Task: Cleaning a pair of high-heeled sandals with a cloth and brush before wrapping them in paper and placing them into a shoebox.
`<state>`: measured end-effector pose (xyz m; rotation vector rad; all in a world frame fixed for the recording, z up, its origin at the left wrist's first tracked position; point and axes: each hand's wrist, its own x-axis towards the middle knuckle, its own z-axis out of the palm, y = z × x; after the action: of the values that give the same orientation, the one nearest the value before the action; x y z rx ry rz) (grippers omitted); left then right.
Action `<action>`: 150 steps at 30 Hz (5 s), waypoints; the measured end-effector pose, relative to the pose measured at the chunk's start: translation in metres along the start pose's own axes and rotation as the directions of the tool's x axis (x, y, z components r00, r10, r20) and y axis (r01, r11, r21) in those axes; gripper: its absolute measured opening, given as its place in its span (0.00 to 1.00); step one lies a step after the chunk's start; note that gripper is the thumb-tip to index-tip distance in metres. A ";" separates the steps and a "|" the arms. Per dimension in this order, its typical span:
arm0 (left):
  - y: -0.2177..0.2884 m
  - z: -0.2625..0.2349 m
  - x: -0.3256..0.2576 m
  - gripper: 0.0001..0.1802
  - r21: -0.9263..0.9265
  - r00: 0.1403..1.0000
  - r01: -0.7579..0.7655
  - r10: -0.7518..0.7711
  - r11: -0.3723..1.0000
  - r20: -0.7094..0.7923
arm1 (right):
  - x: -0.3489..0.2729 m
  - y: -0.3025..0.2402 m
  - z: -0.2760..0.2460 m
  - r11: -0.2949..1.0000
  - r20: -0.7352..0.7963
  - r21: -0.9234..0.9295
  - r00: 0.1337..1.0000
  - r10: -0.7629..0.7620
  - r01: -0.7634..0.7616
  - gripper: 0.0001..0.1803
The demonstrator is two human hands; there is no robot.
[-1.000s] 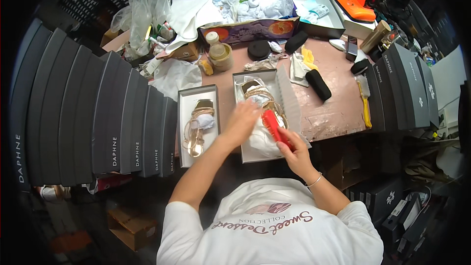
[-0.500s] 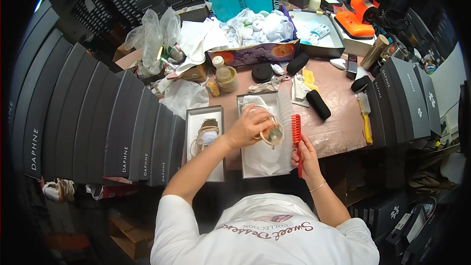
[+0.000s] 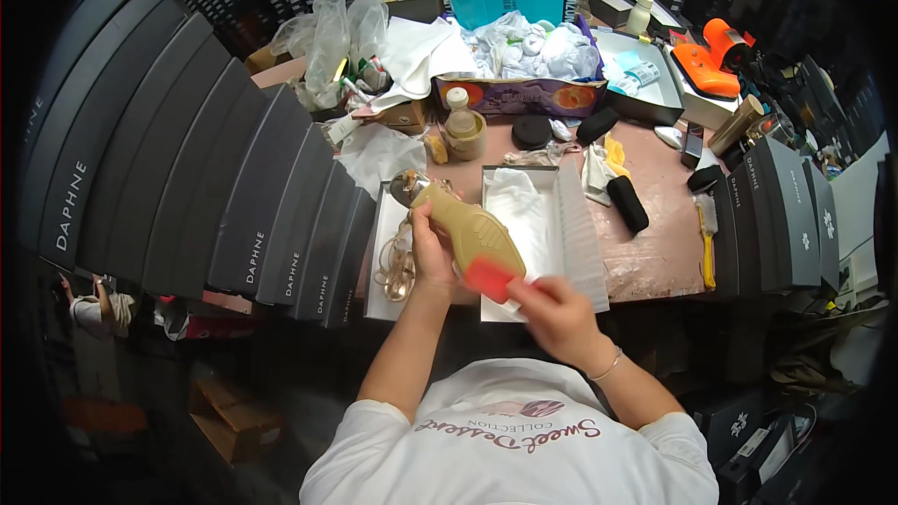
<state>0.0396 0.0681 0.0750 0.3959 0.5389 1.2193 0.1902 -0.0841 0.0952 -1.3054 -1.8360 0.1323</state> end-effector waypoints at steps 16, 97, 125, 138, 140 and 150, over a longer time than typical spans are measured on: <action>0.024 0.002 -0.057 0.22 0.652 0.749 -0.486 -0.106 0.582 0.654 | -0.054 0.208 -0.016 0.742 -0.163 -0.134 0.753 0.637 -0.657 0.24; -0.007 -0.078 -0.172 0.25 0.521 0.658 0.682 -0.741 0.514 -0.131 | -0.080 -0.018 0.011 0.986 0.549 0.167 0.828 -0.117 0.028 0.19; 0.003 -0.069 -0.166 0.26 0.634 0.712 0.595 -0.690 0.494 -0.131 | -0.094 -0.018 0.005 0.980 0.450 0.179 0.893 -0.005 -0.084 0.19; -0.005 -0.065 -0.163 0.27 0.589 0.688 0.623 -0.719 0.514 -0.101 | -0.049 0.024 0.035 0.965 0.335 0.042 0.914 0.230 -0.259 0.12; 0.009 -0.055 -0.156 0.28 0.600 0.723 0.587 -0.685 0.544 -0.086 | -0.044 0.034 0.028 0.861 0.257 0.233 0.883 0.393 -0.451 0.11; 0.008 -0.079 -0.164 0.26 0.357 0.784 0.620 -0.572 0.699 -0.240 | -0.091 0.022 0.004 0.059 0.716 0.464 0.414 0.562 -0.884 0.16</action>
<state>-0.0536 -0.0852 0.0442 0.4668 0.9525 0.4764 0.2110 -0.1467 0.0289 -1.3781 -0.7714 1.7436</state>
